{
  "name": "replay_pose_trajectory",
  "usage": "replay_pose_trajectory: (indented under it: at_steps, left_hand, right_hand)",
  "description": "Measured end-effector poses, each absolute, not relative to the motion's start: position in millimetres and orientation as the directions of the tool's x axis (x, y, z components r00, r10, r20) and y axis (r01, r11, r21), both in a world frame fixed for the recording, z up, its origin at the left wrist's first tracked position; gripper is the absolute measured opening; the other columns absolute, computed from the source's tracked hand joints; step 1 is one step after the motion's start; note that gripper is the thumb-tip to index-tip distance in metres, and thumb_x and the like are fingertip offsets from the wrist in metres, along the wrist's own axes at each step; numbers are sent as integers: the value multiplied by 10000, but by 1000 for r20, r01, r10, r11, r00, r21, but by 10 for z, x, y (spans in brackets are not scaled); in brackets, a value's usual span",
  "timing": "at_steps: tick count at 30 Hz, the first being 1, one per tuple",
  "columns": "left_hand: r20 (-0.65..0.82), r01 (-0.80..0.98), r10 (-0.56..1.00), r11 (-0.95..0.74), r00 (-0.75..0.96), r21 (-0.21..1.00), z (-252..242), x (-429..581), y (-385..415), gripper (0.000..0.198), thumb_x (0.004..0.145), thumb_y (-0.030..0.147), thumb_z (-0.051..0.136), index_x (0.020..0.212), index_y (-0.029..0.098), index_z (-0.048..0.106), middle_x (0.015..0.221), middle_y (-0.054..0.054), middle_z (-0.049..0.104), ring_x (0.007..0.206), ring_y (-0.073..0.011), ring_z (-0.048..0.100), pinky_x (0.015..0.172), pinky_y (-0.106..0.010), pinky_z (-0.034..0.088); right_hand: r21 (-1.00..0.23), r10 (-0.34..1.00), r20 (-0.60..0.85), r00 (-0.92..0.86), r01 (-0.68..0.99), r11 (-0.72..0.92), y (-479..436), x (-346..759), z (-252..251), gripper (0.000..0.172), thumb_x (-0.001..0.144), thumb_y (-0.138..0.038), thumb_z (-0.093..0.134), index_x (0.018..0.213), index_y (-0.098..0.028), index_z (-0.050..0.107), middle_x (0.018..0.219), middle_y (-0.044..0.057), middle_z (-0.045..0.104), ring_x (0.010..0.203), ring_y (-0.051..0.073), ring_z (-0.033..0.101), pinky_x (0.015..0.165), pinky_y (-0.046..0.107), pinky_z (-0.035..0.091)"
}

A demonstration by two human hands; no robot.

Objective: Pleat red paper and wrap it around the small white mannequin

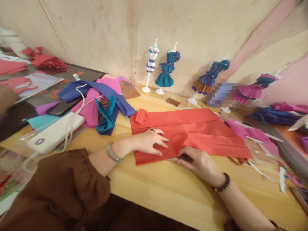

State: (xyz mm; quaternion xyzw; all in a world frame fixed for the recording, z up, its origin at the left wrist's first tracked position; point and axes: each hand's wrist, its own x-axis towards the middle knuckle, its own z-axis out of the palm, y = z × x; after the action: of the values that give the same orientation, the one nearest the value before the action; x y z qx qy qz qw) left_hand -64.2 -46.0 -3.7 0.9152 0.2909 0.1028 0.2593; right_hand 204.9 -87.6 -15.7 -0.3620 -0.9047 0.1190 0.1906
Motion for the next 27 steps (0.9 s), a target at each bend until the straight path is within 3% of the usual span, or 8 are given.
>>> replay_pose_trajectory:
  at_steps: [15, 27]
  left_hand:
    - [-15, 511, 574, -715, 819, 477, 73, -627, -502, 453, 767, 398, 757, 1182, 229, 689, 1466, -81, 496, 1401, -318, 327, 1123, -476, 301]
    - [-73, 525, 574, -680, 815, 512, 86, -624, -503, 587, 712, 466, 784, 1238, 242, 650, 1521, -99, 416, 1424, -325, 285, 1132, -490, 280]
  right_hand:
    - [-396, 698, 206, -686, 594, 700, -909, 2009, -173, 227, 943, -420, 552, 868, -210, 595, 751, 7, 659, 614, 134, 606, 561, 253, 452]
    - [-396, 685, 235, -690, 576, 715, -936, 1993, -164, 314, 964, -472, 496, 876, -194, 613, 745, 24, 677, 614, 137, 628, 569, 251, 466]
